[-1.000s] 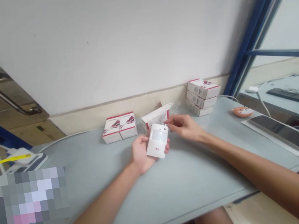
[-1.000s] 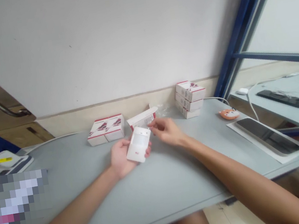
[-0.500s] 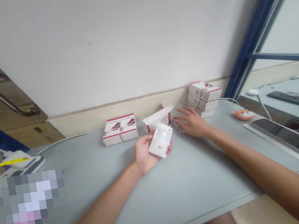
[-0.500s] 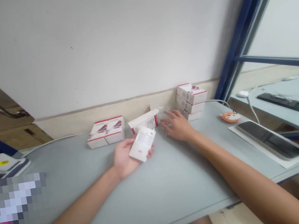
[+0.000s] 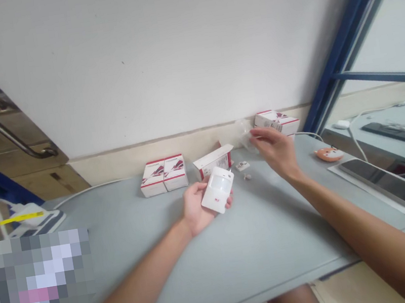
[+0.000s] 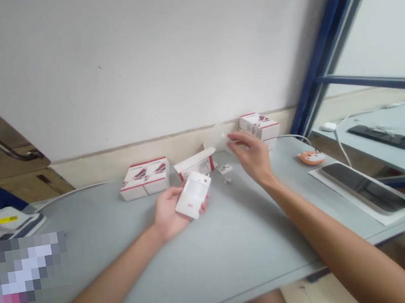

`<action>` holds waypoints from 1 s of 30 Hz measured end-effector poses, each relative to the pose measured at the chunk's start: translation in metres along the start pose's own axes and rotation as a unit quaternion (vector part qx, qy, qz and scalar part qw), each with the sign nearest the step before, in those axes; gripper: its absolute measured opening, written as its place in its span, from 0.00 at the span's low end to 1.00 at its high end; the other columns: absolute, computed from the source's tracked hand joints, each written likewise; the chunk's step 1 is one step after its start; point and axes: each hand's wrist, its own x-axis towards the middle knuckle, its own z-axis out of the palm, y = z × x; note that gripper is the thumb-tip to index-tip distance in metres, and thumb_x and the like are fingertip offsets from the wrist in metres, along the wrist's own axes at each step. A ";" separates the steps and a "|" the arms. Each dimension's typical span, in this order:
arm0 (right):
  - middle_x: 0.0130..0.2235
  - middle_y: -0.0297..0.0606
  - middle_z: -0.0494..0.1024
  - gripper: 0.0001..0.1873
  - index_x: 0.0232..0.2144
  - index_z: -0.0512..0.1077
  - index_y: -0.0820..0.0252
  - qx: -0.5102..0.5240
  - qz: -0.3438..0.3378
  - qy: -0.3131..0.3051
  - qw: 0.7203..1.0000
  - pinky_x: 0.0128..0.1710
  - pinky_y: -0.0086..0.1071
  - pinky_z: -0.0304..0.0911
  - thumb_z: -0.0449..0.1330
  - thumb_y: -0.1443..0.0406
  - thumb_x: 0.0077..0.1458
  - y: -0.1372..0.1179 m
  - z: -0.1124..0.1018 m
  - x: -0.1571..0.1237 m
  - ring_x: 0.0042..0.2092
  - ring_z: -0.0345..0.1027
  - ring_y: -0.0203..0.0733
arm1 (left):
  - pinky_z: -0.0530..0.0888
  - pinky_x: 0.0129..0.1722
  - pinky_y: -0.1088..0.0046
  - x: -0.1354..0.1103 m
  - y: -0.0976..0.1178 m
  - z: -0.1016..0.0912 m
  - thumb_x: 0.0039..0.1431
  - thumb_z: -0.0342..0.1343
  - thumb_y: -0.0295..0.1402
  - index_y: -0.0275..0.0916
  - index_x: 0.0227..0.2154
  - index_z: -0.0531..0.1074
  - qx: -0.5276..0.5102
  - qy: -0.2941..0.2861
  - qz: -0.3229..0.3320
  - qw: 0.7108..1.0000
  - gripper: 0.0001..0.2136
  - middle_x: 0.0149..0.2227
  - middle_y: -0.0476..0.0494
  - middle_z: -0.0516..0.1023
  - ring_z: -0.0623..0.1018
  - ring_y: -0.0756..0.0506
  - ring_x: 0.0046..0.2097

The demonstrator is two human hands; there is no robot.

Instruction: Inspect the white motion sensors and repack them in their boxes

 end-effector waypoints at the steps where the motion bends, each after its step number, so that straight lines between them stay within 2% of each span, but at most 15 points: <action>1: 0.48 0.40 0.85 0.17 0.43 0.83 0.54 0.047 0.031 0.019 0.998 0.53 0.45 0.74 0.71 0.52 0.56 -0.003 0.000 0.001 0.46 0.79 0.48 | 0.72 0.37 0.62 0.000 0.000 0.000 0.55 0.53 0.35 0.36 0.51 0.67 0.004 -0.003 0.001 1.000 0.20 0.39 0.28 0.81 0.81 0.36 0.34; 3: 0.43 0.37 0.84 0.18 0.43 0.82 0.53 0.144 0.102 0.045 0.983 0.50 0.40 0.75 0.75 0.53 0.51 -0.006 0.001 0.003 0.44 0.79 0.45 | 0.72 0.36 0.63 0.000 0.000 -0.001 0.55 0.53 0.35 0.36 0.51 0.67 0.013 -0.007 0.002 1.000 0.20 0.38 0.27 0.81 0.81 0.35 0.34; 5: 0.40 0.32 0.83 0.20 0.42 0.80 0.51 0.253 0.170 0.058 0.950 0.44 0.34 0.76 0.77 0.58 0.46 -0.006 0.001 0.006 0.41 0.79 0.40 | 0.72 0.36 0.63 0.000 0.000 -0.001 0.55 0.53 0.35 0.36 0.51 0.67 0.019 -0.010 0.002 1.000 0.21 0.38 0.28 0.81 0.81 0.35 0.34; 8: 0.35 0.28 0.80 0.19 0.37 0.76 0.51 0.393 0.250 0.044 0.884 0.36 0.26 0.74 0.77 0.68 0.42 -0.006 0.002 0.007 0.36 0.76 0.34 | 0.73 0.36 0.63 -0.001 -0.001 -0.001 0.54 0.53 0.35 0.37 0.51 0.67 0.024 -0.015 -0.006 1.000 0.20 0.39 0.28 0.81 0.81 0.36 0.34; 11: 0.33 0.26 0.78 0.20 0.37 0.74 0.52 0.443 0.285 0.009 0.850 0.37 0.23 0.74 0.73 0.75 0.43 -0.006 0.005 0.002 0.36 0.76 0.31 | 0.73 0.35 0.63 -0.001 -0.002 0.000 0.55 0.53 0.35 0.39 0.50 0.67 0.034 -0.037 -0.015 0.999 0.19 0.40 0.30 0.82 0.81 0.36 0.35; 14: 0.32 0.25 0.77 0.23 0.43 0.75 0.50 0.454 0.294 -0.020 0.841 0.40 0.25 0.75 0.69 0.77 0.46 -0.007 0.009 -0.003 0.41 0.79 0.34 | 0.72 0.33 0.63 0.000 -0.002 -0.001 0.55 0.53 0.35 0.40 0.50 0.68 0.052 -0.065 -0.019 0.996 0.19 0.40 0.31 0.82 0.81 0.35 0.33; 17: 0.34 0.28 0.79 0.23 0.46 0.75 0.50 0.458 0.302 -0.038 0.836 0.43 0.29 0.77 0.66 0.76 0.49 -0.010 0.012 -0.007 0.45 0.80 0.38 | 0.73 0.34 0.63 0.000 -0.001 -0.002 0.54 0.53 0.36 0.37 0.50 0.70 0.032 -0.056 -0.018 0.998 0.19 0.39 0.29 0.82 0.81 0.36 0.33; 20: 0.39 0.33 0.83 0.19 0.44 0.76 0.52 0.451 0.317 -0.056 0.833 0.44 0.36 0.79 0.65 0.75 0.51 -0.013 0.015 -0.009 0.44 0.81 0.42 | 0.73 0.34 0.63 0.000 0.002 -0.003 0.53 0.53 0.36 0.33 0.50 0.71 -0.007 -0.038 -0.017 0.999 0.22 0.38 0.27 0.82 0.80 0.37 0.33; 24: 0.39 0.36 0.84 0.15 0.39 0.75 0.54 0.435 0.343 -0.077 0.829 0.43 0.40 0.80 0.62 0.75 0.51 -0.018 0.022 -0.015 0.42 0.81 0.46 | 0.72 0.33 0.64 0.000 0.003 -0.003 0.53 0.53 0.37 0.30 0.50 0.72 -0.018 -0.042 -0.013 0.999 0.23 0.38 0.26 0.82 0.79 0.38 0.31; 28: 0.44 0.39 0.85 0.14 0.39 0.75 0.54 0.432 0.364 -0.102 0.819 0.44 0.41 0.81 0.62 0.74 0.50 -0.021 0.028 -0.023 0.47 0.81 0.49 | 0.72 0.33 0.63 0.001 0.001 -0.004 0.53 0.53 0.37 0.31 0.51 0.72 -0.008 -0.057 -0.012 0.998 0.23 0.37 0.26 0.82 0.80 0.37 0.31; 30: 0.46 0.41 0.84 0.12 0.39 0.76 0.54 0.420 0.366 -0.117 0.823 0.44 0.43 0.82 0.63 0.71 0.51 -0.021 0.029 -0.025 0.50 0.80 0.52 | 0.73 0.34 0.62 0.001 0.000 -0.002 0.54 0.53 0.37 0.33 0.51 0.71 0.000 -0.061 -0.007 0.998 0.22 0.38 0.27 0.82 0.80 0.36 0.32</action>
